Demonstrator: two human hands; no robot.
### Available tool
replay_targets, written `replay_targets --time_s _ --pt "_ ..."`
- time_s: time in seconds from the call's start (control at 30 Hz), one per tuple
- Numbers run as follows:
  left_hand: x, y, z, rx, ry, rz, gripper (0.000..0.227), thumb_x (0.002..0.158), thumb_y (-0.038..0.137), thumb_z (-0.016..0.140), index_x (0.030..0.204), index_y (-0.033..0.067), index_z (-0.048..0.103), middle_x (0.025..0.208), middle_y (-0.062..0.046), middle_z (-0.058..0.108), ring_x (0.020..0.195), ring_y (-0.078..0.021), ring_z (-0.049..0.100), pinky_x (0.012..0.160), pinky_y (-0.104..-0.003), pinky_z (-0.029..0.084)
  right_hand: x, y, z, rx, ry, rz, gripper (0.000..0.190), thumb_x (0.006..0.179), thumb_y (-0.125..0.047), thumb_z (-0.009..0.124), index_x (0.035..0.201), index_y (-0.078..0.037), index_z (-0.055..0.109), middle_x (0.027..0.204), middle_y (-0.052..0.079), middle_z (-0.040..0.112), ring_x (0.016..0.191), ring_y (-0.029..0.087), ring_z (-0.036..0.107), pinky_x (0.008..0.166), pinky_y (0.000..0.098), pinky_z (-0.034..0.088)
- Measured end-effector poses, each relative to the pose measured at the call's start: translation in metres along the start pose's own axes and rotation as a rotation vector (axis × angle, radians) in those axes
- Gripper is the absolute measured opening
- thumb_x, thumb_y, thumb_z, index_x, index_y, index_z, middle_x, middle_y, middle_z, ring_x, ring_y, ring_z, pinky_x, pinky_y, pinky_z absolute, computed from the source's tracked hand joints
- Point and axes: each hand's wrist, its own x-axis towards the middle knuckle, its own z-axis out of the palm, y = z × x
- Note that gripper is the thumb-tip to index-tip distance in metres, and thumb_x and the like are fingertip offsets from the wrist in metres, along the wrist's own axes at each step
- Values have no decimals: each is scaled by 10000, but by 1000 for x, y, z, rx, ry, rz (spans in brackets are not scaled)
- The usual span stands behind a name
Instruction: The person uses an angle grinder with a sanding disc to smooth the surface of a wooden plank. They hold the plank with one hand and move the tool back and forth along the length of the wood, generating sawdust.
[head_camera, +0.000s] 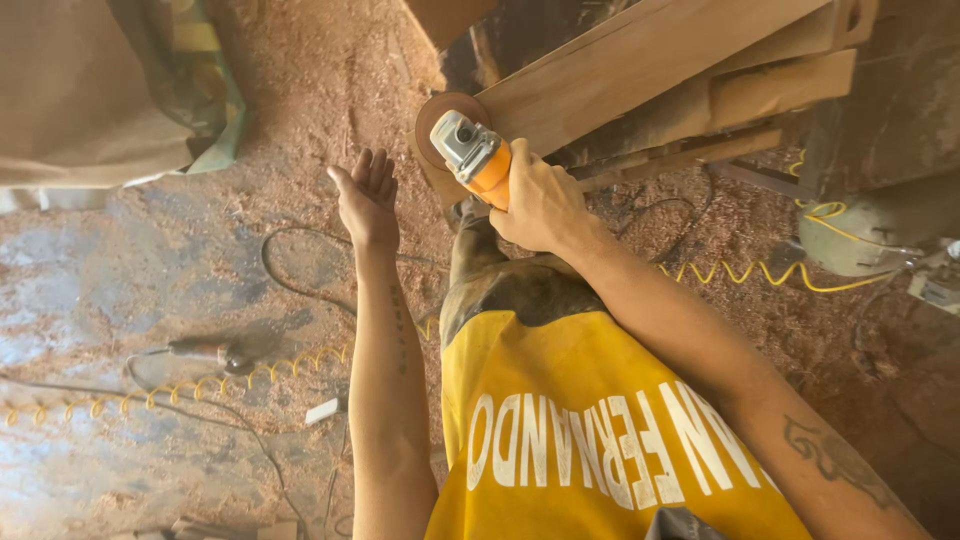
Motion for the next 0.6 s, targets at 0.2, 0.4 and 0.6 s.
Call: replay_targets --time_s 0.2,0.4,0.6 --pt "16 -29 62 581 115 121 879 987 676 261 1469 -25 482 1484 -274 483 1373 -395 479 1118 -488 403 -2 47 -31 11 117 135 639 759 -197 808 1195 55 415 980 316 688 912 517 686 816 568 551" --pt "49 -71 71 868 280 370 702 1015 673 276 903 48 575 817 -123 684 686 -222 691 650 -423 629 -3 124 -72 62 274 222 741 742 -171 804 1300 85 389 1043 311 687 968 488 696 884 521 551" --pt "53 -79 61 919 323 438 624 1065 611 269 842 88 526 665 -46 626 506 -124 605 512 -333 592 8 246 -102 27 443 284 794 745 -193 844 1327 111 396 1144 319 665 1069 483 662 946 499 550"
